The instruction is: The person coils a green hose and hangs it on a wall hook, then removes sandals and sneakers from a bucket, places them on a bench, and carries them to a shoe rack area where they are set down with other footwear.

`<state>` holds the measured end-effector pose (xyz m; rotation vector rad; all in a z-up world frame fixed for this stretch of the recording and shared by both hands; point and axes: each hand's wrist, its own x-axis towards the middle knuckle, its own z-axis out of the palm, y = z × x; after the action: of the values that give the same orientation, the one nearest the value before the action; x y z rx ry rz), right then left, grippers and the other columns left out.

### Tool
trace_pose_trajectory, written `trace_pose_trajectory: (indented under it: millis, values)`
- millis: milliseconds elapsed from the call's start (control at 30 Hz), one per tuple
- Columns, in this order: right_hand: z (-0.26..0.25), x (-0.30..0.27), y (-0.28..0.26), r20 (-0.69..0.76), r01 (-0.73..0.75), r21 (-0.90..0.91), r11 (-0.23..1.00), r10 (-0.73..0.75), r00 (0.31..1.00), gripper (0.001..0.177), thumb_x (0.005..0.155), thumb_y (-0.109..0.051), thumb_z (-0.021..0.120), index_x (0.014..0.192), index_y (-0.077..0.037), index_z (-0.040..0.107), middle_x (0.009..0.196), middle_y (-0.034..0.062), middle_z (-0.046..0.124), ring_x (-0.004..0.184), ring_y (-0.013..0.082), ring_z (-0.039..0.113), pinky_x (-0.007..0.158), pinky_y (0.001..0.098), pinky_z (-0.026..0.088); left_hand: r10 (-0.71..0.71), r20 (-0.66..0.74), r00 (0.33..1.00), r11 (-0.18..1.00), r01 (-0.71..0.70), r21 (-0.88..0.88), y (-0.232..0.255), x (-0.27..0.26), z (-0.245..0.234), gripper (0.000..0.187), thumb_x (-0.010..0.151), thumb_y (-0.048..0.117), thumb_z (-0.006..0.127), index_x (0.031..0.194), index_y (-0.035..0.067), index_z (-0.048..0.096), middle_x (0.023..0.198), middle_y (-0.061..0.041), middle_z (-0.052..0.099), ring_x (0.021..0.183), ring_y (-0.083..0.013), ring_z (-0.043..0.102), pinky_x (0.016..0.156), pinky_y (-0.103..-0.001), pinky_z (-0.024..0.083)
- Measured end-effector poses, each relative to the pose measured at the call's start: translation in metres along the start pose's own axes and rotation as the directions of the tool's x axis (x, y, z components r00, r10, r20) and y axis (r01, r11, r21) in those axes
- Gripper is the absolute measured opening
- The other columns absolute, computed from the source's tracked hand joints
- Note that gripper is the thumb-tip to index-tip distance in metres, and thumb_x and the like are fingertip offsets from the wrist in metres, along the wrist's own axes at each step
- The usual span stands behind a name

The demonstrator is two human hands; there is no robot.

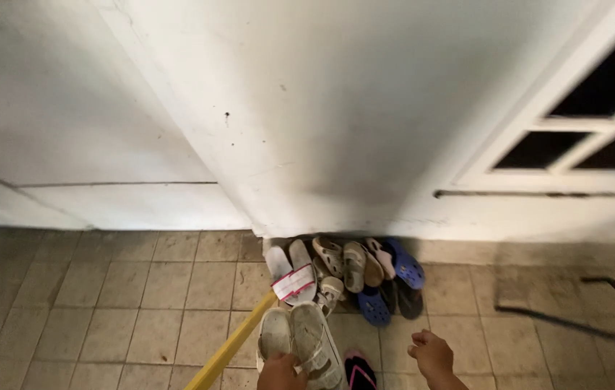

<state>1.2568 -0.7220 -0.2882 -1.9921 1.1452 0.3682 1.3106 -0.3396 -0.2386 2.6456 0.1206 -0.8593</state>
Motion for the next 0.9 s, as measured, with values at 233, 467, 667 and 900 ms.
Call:
trace_pose_trajectory:
  millis: [233,467,667,900]
  values:
    - [-0.08,-0.197,-0.007,-0.057,-0.156,0.498,0.853,0.212,0.976,0.041,0.09,-0.01,0.075,0.129,0.002,0.074,0.074,0.0166,0.075,0.063,0.0224,0.064,0.057,0.0363,0.054,0.068,-0.014,0.998,0.998,-0.068,-0.016,0.026,-0.115,-0.054,0.034,0.085,0.035,0.059,0.112,0.025,0.076,0.114,-0.005,0.067,0.108,-0.0234,0.067,0.098,-0.039,0.053]
    - [-0.116,-0.262,0.039,-0.14,0.023,0.62,0.784,0.082,0.987,0.032,0.084,-0.003,0.078,0.116,-0.001,0.081,0.077,0.0147,0.076,0.059,0.0226,0.07,0.056,0.0318,0.057,0.401,-0.136,0.906,0.915,-0.403,0.011,0.075,-0.168,-0.028,0.024,0.074,0.034,0.072,0.09,0.017,0.08,0.093,-0.01,0.069,0.096,-0.0317,0.068,0.089,-0.046,0.054]
    - [-0.186,-0.321,0.071,-0.141,0.059,0.493,0.868,0.012,0.99,0.032,0.086,-0.021,0.081,0.116,-0.011,0.082,0.089,0.0082,0.082,0.064,0.0171,0.074,0.069,0.0313,0.067,0.582,0.051,0.812,0.809,-0.584,0.07,0.172,-0.235,0.004,0.022,0.081,0.033,0.073,0.089,0.013,0.077,0.095,-0.009,0.067,0.094,-0.0315,0.066,0.085,-0.048,0.055]
    - [-0.239,-0.34,0.204,-0.439,0.514,0.259,0.818,-0.375,0.817,0.031,0.074,-0.018,0.088,0.104,-0.022,0.083,0.113,-0.0039,0.079,0.074,0.0114,0.074,0.076,0.0268,0.059,0.845,0.06,0.532,0.528,-0.847,0.067,0.262,-0.323,0.116,0.016,0.073,0.017,0.061,0.079,0.01,0.074,0.084,-0.014,0.062,0.084,-0.0384,0.063,0.074,-0.055,0.053]
